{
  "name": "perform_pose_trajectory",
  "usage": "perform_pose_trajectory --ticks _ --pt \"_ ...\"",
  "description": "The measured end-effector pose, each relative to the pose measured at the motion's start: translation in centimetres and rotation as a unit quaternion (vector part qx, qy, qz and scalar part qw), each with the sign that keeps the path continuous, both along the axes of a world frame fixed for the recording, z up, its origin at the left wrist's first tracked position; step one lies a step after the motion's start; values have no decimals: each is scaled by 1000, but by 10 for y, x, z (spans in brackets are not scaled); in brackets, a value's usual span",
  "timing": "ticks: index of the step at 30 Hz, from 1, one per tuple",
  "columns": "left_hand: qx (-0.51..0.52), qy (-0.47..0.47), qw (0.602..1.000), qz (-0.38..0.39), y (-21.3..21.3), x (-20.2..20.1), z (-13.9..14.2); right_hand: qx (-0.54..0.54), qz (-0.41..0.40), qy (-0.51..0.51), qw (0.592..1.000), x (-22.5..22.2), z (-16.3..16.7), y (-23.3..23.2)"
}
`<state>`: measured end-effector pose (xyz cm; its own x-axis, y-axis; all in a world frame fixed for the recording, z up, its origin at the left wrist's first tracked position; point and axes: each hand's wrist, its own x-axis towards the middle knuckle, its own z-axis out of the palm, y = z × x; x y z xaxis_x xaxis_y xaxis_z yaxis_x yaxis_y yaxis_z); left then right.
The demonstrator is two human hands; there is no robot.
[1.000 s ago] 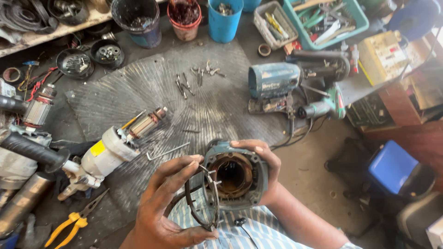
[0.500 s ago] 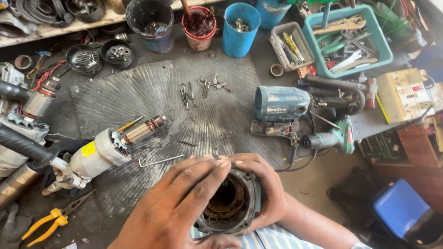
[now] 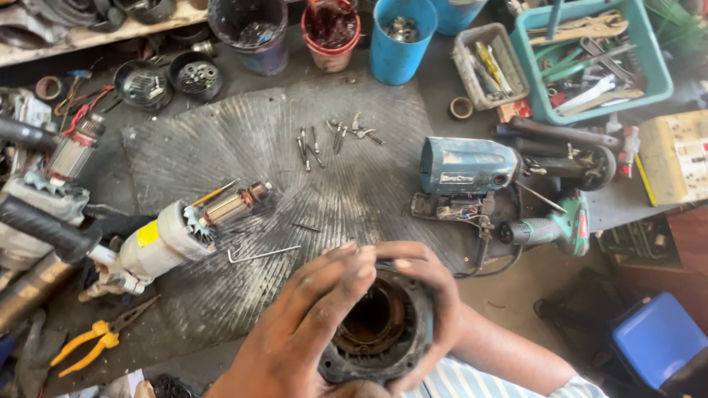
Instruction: The person stands at a cluttered repair workbench and works on a blue electric drill machine. They use a screwdriver and a hex key to loosen and remove screws from the drill housing, handle small screws and wires, lift and reposition the machine, and hold its housing while continuing to work on it.
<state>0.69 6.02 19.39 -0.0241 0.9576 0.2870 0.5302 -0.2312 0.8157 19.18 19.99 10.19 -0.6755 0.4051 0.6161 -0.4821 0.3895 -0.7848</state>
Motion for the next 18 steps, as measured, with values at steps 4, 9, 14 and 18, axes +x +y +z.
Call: perform_pose_trajectory --ticks 4,9,14,18 --pt "33 -162 985 -44 -8 -12 -6 -62 44 20 997 -4 0 -3" --pt "-138 -360 922 -46 -13 -8 -12 -21 14 -3 1000 -5 5 -7" --pt "-103 -398 912 -5 -16 -5 -16 77 -72 -33 994 -5 11 -9" --pt "-121 -328 936 28 -17 -9 -15 82 -112 24 990 -17 5 -11"
